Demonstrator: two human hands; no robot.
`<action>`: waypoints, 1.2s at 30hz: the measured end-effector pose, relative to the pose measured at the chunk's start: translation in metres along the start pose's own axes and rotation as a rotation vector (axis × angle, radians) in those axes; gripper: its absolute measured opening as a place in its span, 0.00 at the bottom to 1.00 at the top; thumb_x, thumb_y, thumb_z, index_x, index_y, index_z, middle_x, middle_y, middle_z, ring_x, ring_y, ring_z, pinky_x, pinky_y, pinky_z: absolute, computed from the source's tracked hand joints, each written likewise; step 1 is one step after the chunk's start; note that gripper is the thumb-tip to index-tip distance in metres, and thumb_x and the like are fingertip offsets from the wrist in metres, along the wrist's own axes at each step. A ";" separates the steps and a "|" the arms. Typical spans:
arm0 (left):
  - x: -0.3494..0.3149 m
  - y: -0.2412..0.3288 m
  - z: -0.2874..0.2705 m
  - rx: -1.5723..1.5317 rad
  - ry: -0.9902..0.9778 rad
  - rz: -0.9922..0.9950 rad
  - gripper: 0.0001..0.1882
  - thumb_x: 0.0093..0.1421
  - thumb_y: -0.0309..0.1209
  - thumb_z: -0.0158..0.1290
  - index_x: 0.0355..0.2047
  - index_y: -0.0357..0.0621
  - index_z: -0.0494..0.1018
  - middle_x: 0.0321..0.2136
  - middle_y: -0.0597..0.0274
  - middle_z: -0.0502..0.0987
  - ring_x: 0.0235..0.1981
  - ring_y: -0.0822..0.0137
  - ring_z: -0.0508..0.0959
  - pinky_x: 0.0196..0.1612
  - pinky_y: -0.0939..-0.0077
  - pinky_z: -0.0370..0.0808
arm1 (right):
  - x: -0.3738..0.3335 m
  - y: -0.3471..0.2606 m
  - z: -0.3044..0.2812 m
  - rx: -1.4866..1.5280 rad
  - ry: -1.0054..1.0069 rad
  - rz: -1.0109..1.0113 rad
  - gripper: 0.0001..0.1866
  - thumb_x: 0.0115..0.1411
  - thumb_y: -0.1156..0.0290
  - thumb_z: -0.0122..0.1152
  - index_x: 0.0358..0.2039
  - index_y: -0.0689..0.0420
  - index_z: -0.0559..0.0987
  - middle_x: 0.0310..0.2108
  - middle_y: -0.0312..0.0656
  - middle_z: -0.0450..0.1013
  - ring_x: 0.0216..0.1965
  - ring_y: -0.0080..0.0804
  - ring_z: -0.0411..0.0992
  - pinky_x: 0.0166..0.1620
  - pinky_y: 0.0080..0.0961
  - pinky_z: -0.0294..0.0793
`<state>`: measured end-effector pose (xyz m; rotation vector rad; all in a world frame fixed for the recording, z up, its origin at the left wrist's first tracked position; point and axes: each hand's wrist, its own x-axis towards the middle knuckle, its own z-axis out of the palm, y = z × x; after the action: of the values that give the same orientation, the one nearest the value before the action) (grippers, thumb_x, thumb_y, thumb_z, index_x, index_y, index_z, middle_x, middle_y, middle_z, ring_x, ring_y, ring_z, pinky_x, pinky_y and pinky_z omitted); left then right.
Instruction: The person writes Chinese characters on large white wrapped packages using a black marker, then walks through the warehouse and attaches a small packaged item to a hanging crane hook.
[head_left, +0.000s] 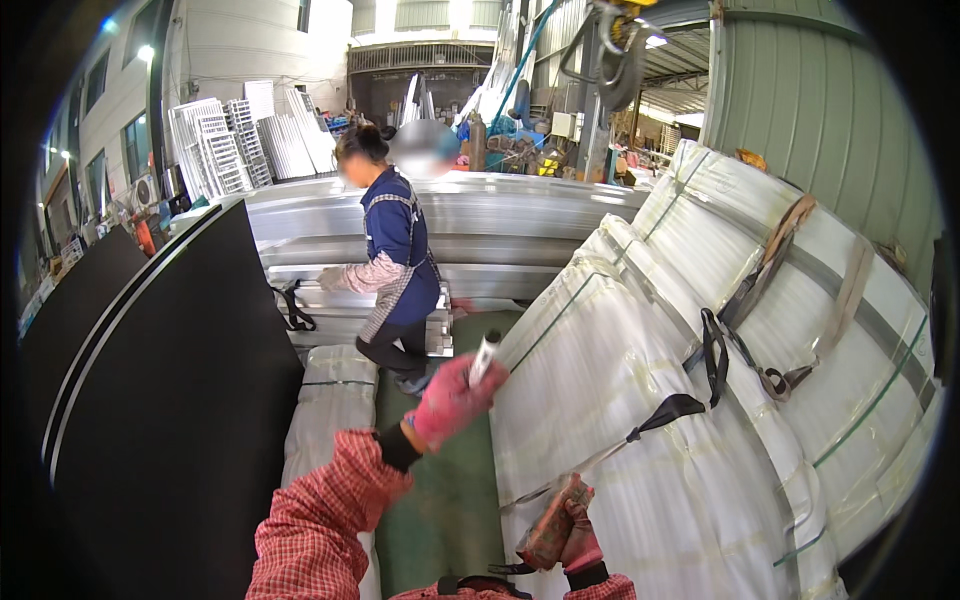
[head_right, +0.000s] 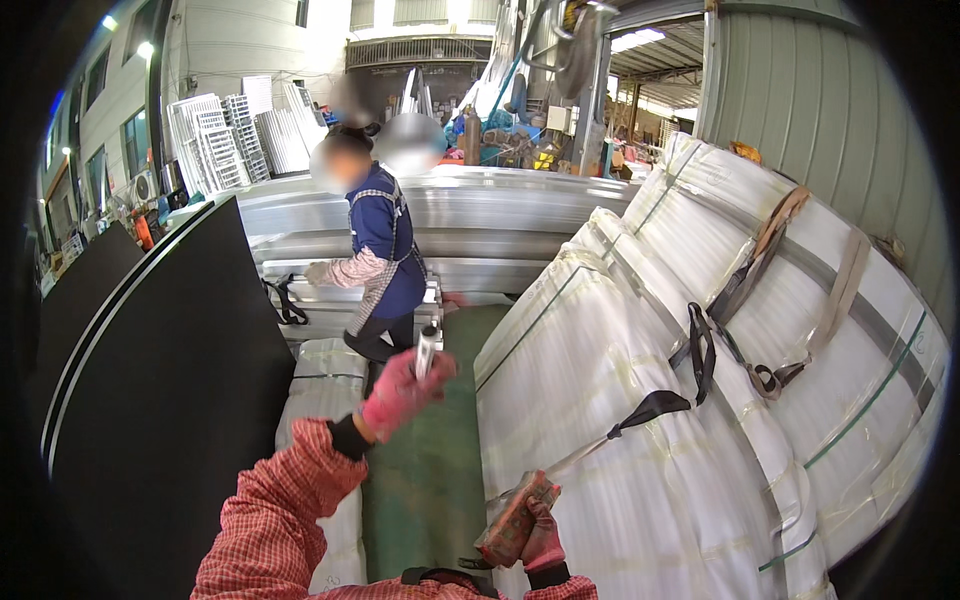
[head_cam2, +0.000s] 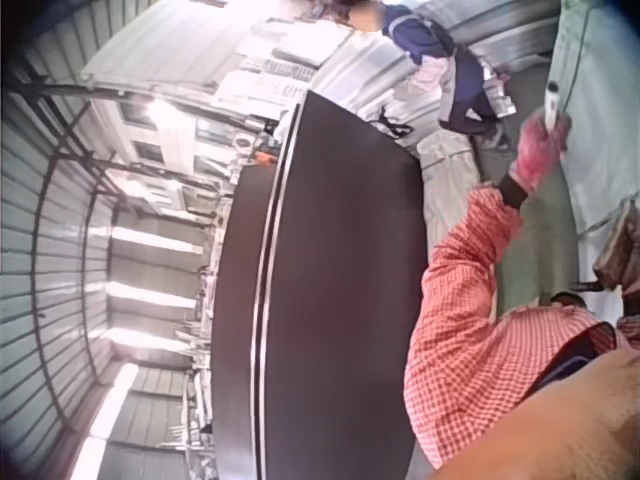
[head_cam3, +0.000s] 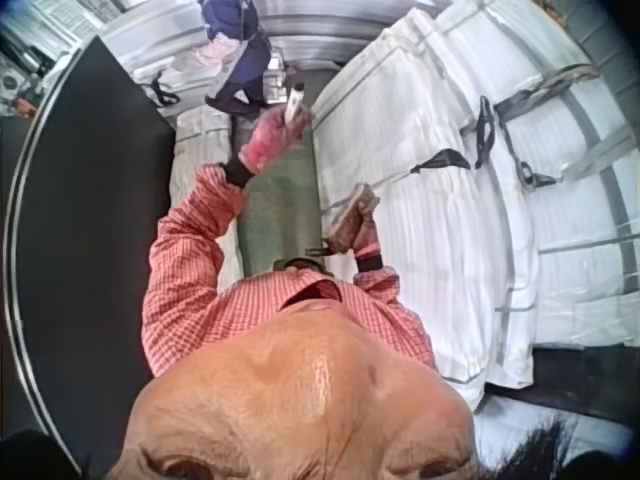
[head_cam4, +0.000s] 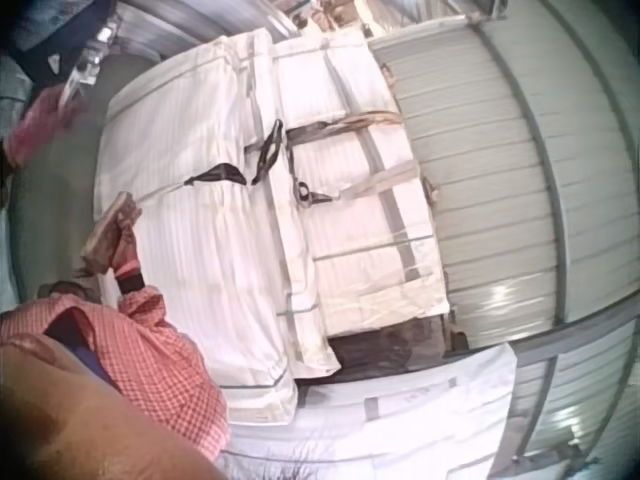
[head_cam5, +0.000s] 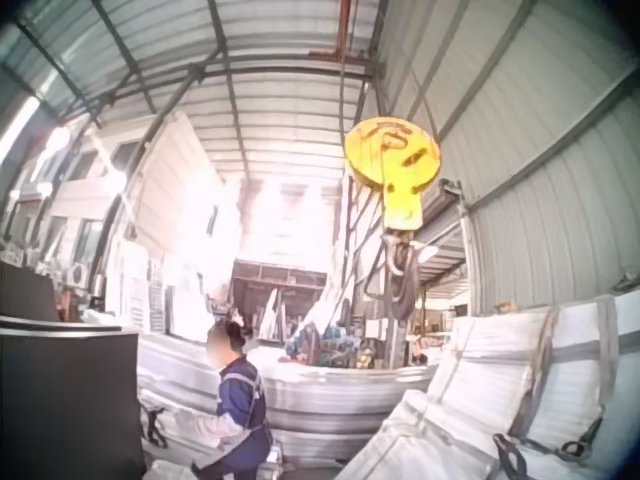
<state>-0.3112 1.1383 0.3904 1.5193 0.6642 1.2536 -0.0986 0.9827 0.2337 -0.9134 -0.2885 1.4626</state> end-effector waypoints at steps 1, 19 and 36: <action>-0.012 -0.014 -0.004 -0.057 -0.048 -0.064 0.09 0.59 0.34 0.52 0.30 0.40 0.70 0.21 0.73 0.70 0.21 0.80 0.67 0.26 0.85 0.67 | 0.008 0.002 0.003 0.001 0.006 0.005 0.20 0.54 0.58 0.56 0.45 0.54 0.70 0.38 0.37 0.71 0.39 0.32 0.70 0.45 0.32 0.72; -0.043 0.003 -0.084 -0.101 0.138 0.050 0.12 0.61 0.34 0.49 0.37 0.35 0.70 0.33 0.60 0.71 0.31 0.74 0.71 0.37 0.77 0.70 | 0.098 0.010 0.042 -0.054 -0.227 0.218 0.22 0.52 0.56 0.59 0.47 0.48 0.70 0.40 0.33 0.68 0.43 0.31 0.66 0.48 0.34 0.68; -0.108 -0.078 -0.138 0.003 0.737 -0.314 0.12 0.60 0.37 0.51 0.35 0.39 0.71 0.35 0.61 0.74 0.29 0.75 0.73 0.37 0.78 0.72 | 0.167 0.022 0.026 -0.110 -0.144 0.435 0.24 0.53 0.52 0.57 0.46 0.51 0.71 0.40 0.37 0.71 0.41 0.36 0.70 0.45 0.37 0.72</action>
<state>-0.4590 1.1182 0.2696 0.8726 1.3189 1.5528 -0.1082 1.1434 0.1769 -1.0020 -0.2892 1.9338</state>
